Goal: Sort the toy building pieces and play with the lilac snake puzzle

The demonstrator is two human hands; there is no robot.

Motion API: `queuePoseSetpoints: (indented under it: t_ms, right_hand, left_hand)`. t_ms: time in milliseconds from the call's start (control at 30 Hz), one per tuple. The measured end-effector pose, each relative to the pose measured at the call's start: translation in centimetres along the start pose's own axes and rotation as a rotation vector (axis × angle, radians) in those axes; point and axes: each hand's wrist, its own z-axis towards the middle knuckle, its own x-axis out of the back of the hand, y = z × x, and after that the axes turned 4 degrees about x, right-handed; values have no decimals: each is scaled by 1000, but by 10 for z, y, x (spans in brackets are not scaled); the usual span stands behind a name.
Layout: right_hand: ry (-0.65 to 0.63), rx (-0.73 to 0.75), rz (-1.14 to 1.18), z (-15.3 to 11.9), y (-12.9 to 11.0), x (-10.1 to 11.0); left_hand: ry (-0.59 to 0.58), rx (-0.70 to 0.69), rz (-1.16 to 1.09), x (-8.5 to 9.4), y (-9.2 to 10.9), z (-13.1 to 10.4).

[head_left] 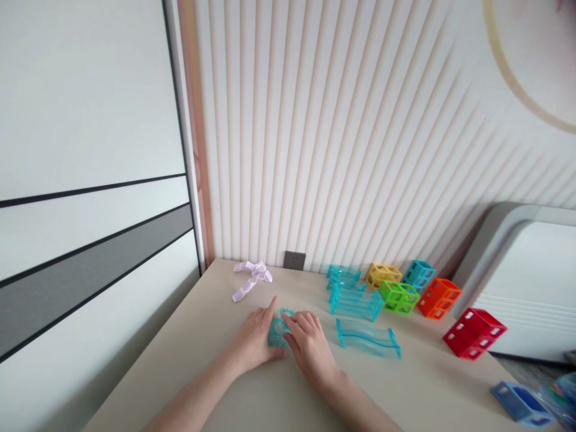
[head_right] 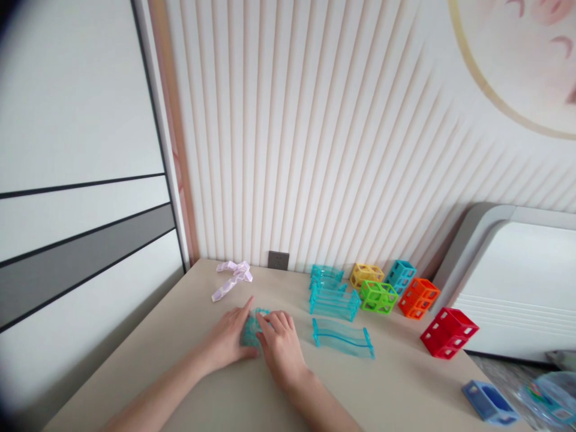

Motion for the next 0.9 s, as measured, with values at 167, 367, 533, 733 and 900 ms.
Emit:
queuePoseSetpoints:
  t_ms: [167, 367, 533, 733, 900]
  right_hand:
    - [35, 117, 23, -4, -6, -11]
    - [-13, 219, 69, -3, -7, -14]
    - [-62, 219, 158, -11, 0, -11]
    - [-82, 113, 211, -18, 8, -11]
    - [-157, -109, 263, -22, 12, -13]
  left_hand:
    - [-50, -53, -81, 6, -12, 0]
    - [-46, -101, 13, 3, -9, 1]
    - [-48, -145, 21, 6, -8, 0]
    - [-28, -159, 26, 7, -10, 1]
    - [-21, -159, 39, 8, -8, -1]
